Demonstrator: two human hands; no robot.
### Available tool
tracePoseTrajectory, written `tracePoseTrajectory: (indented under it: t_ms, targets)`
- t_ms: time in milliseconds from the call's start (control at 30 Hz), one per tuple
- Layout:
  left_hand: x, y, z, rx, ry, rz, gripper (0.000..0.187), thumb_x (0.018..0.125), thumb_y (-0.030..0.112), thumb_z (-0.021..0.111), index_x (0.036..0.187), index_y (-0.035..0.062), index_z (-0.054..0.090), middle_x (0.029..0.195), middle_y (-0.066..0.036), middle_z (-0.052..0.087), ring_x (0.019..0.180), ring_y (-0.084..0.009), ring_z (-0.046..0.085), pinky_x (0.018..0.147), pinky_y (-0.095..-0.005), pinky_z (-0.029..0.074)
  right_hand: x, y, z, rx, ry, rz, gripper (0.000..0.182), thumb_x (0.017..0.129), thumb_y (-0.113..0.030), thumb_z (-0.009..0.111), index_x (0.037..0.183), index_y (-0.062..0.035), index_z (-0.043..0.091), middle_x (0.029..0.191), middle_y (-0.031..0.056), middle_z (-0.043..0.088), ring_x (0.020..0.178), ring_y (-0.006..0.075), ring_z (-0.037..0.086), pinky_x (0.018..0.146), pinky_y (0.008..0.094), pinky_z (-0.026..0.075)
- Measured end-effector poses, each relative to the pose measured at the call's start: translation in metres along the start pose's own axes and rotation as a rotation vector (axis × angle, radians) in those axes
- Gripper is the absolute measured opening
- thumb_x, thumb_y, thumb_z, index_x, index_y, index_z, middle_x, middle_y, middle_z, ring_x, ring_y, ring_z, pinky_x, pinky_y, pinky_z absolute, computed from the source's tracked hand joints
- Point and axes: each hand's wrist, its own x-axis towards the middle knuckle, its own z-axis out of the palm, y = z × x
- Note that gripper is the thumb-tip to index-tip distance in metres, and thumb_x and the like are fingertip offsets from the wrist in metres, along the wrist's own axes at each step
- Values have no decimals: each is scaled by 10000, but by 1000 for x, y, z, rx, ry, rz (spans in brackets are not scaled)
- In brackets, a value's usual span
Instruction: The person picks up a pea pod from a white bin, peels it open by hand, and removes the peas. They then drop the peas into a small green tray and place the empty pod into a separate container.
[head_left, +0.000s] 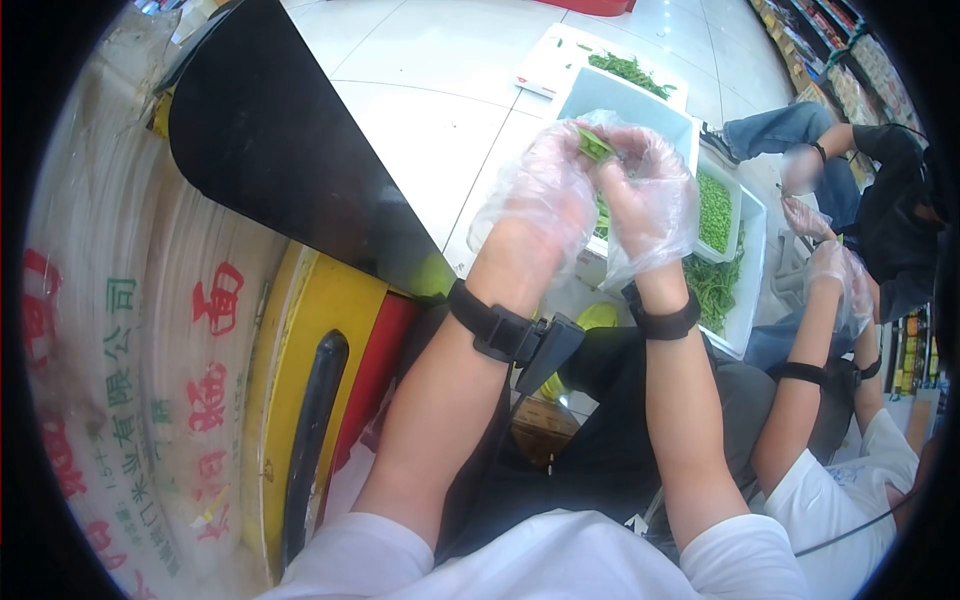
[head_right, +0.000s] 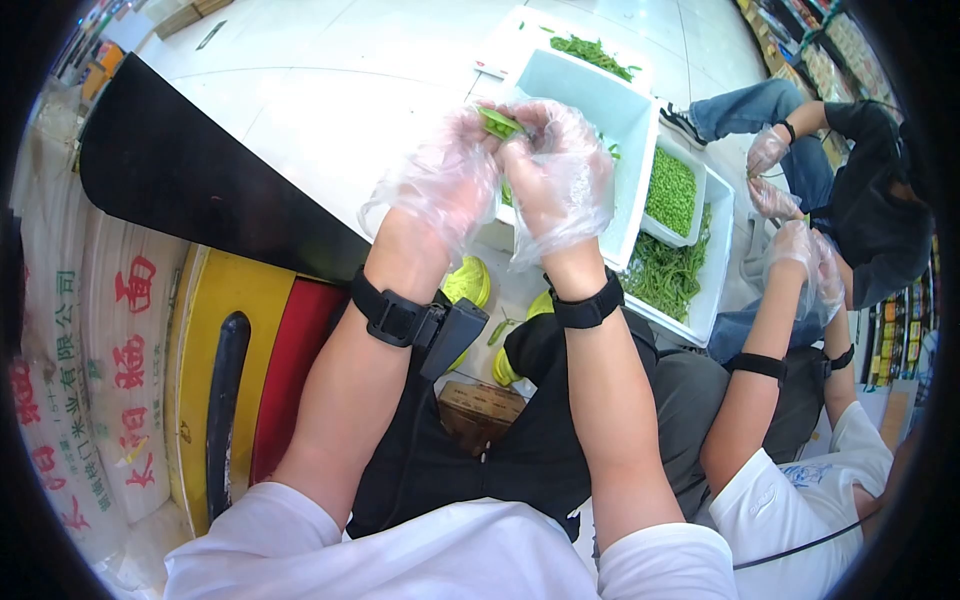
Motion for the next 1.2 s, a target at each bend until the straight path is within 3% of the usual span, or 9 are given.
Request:
tracePoseTrajectory:
  t_ms: [567,1200]
  targets:
    - [9,-6,-1,-122,79,24,94,919,54,371,915,61,465,909,-97,513,871,-206,512,873,-342,449,3,9,0,-104,-14,-75,182,711,-27,681,892,-47,670,832,82,667,740,195,643,696,308,516]
    - [21,-12,-12,-127,145,34,137,876,-8,404,945,30,517,934,-111,522,893,-218,514,871,-319,445,3,-1,-1,-187,-11,-86,141,727,-24,652,860,-59,683,817,93,667,713,214,647,674,318,522]
